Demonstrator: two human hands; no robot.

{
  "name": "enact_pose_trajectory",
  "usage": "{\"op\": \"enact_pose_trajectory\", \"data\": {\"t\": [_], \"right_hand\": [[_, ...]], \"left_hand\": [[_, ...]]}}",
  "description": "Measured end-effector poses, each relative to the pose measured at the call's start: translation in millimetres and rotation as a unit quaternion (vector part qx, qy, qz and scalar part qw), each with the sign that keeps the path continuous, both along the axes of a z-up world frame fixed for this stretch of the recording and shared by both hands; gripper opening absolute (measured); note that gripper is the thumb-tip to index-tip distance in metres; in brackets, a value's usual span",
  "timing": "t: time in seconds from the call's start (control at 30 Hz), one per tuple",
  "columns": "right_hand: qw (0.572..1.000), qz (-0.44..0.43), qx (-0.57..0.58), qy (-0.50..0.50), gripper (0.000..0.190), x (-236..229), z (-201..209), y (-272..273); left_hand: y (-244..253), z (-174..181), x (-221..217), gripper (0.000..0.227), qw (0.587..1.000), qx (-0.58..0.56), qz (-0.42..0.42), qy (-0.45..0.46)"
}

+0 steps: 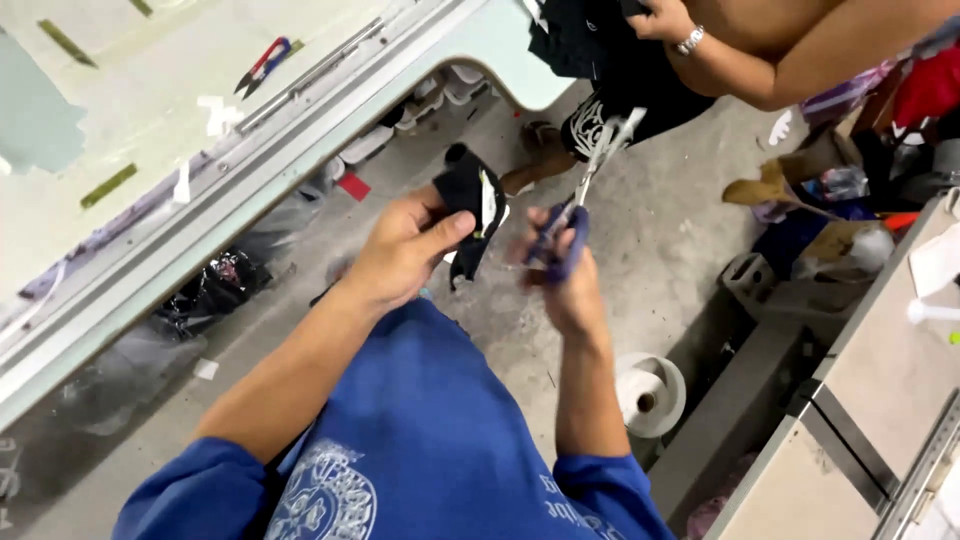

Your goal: Trimming excess embroidery backing from black fabric pieces using scissors in a factory setting.

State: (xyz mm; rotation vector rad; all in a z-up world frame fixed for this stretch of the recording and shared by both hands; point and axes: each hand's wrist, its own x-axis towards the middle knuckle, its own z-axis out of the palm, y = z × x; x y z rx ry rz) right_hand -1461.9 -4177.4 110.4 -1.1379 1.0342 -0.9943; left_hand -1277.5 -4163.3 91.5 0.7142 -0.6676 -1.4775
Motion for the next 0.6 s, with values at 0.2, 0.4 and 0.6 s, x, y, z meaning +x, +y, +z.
{"op": "enact_pose_trajectory", "data": {"t": [0.2,0.4,0.6], "right_hand": [[0.98,-0.071,-0.085,0.168,0.029,-40,-3,-19],[0.87,-0.128,-0.26,0.399,0.042,-12,39,-40],[0.77,-0.169,-0.316,0.527,0.053,18,72,-56]], "left_hand": [[-72,-5,-9,0.02,0.986,-0.028,-0.08,0.146],[-136,9,-7,0.022,0.965,-0.07,-0.158,0.2],[-170,28,0,0.021,0.946,-0.109,-0.217,0.214]]}}
